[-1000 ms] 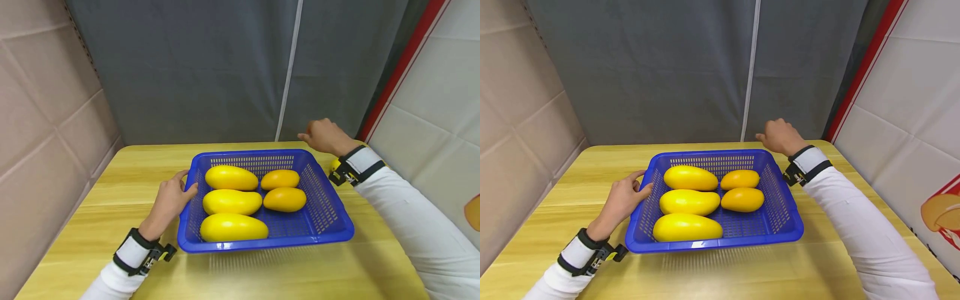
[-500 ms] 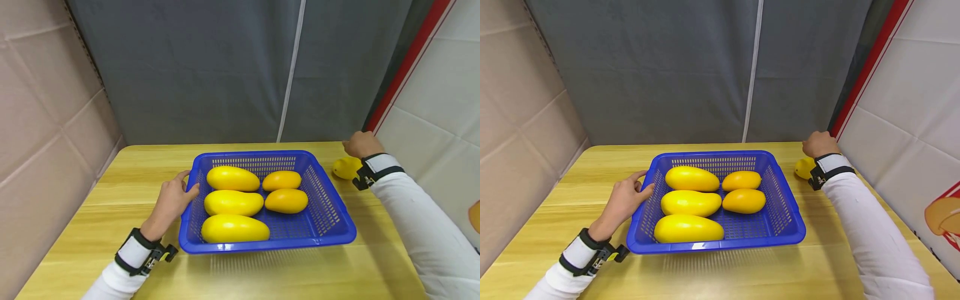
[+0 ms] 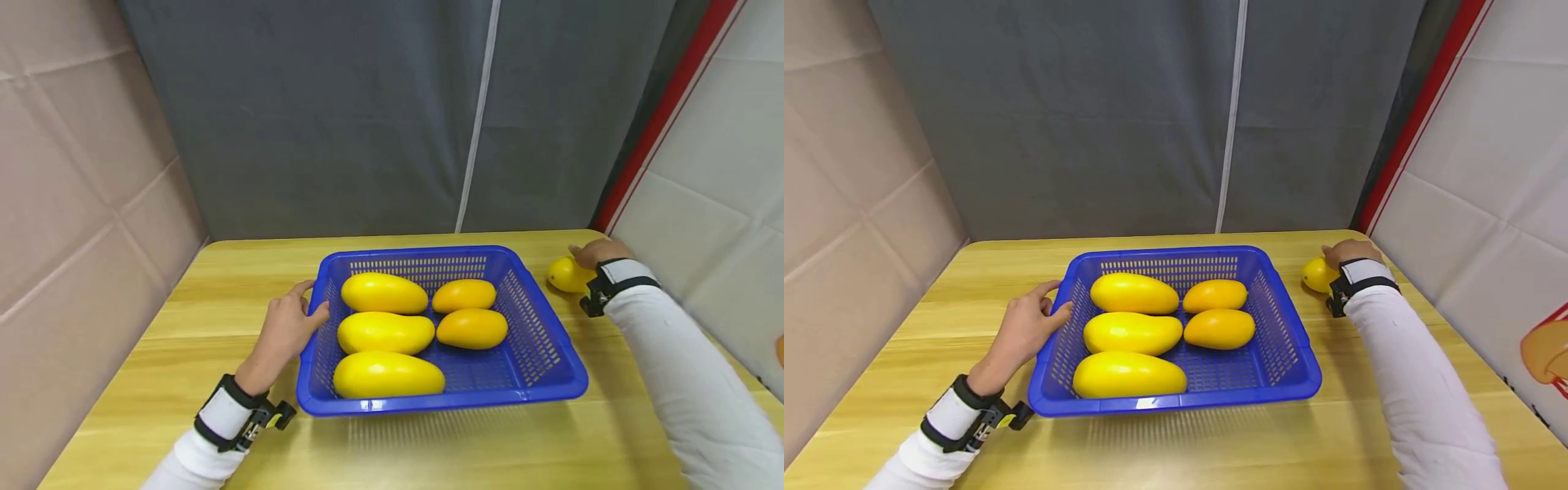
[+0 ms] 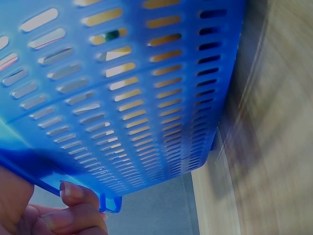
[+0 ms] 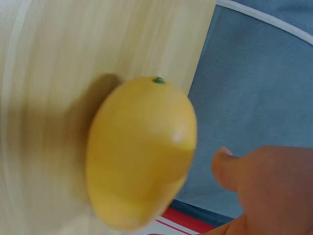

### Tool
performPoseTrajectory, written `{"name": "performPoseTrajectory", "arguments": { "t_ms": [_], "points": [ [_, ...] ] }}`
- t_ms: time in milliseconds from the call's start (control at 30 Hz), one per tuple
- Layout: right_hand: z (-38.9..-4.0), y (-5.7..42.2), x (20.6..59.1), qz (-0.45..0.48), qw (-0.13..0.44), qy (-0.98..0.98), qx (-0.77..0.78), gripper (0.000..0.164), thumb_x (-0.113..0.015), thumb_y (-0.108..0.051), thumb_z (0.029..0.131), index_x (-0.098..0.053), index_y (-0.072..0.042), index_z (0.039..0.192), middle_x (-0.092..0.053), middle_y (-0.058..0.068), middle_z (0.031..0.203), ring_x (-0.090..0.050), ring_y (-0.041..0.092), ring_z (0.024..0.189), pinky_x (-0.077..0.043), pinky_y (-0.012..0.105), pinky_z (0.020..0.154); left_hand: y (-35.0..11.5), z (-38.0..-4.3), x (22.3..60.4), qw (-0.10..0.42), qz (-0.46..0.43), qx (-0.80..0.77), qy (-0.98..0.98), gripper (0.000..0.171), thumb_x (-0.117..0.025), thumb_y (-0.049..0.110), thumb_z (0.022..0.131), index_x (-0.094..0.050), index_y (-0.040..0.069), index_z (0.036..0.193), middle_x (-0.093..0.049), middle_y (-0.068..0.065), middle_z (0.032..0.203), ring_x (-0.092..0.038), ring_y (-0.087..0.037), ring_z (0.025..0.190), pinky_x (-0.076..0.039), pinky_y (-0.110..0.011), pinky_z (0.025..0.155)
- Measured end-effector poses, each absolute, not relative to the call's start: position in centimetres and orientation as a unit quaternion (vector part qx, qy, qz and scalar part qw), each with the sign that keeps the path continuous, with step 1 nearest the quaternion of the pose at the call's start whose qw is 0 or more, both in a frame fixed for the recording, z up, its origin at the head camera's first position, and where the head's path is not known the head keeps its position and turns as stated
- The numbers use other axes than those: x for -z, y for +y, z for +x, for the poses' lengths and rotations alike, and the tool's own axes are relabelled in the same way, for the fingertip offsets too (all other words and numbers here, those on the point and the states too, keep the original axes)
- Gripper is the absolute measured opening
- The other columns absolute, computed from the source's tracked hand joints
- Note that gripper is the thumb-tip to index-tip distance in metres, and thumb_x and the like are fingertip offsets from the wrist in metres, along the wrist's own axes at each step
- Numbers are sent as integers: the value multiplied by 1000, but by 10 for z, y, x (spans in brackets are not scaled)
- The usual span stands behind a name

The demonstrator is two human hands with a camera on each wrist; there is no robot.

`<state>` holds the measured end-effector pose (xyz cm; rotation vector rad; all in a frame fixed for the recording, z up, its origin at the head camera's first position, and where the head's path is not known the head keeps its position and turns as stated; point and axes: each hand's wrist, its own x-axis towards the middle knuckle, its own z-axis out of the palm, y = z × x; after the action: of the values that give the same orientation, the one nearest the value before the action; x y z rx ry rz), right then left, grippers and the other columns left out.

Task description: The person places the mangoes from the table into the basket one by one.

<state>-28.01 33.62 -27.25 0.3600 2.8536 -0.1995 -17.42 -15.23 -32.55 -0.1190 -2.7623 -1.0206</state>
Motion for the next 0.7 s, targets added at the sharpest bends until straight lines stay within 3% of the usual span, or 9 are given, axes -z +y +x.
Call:
{"name": "performPoseTrajectory", "arguments": {
  "t_ms": [267, 533, 700],
  "points": [
    [-286, 346, 290, 140, 157, 972, 100, 84, -12, -50, 96, -32, 27, 124, -39, 43, 118, -42, 51, 107, -38, 54, 93, -151, -174, 326, 99, -41, 347, -932, 56, -58, 26, 87, -43, -5, 131, -49, -5, 58, -46, -14, 39, -38, -24, 37],
    [-296, 366, 302, 83, 166, 968, 168, 76, -21, -42, 96, -30, 28, 122, -42, 38, 111, -43, 45, 101, -36, 53, 94, -153, -172, 326, 100, -43, 352, -930, 55, -58, 25, 87, -43, -5, 131, -47, -5, 58, -44, -14, 39, -35, -22, 35],
    [-297, 374, 309, 108, 195, 919, 327, 79, -33, -46, 94, -21, 25, 127, -42, 31, 108, -48, 37, 96, -46, 42, 85, -153, -172, 327, 97, -41, 351, -930, 55, -58, 25, 87, -43, -4, 131, -47, -5, 58, -44, -14, 39, -35, -22, 36]
  ]
}}
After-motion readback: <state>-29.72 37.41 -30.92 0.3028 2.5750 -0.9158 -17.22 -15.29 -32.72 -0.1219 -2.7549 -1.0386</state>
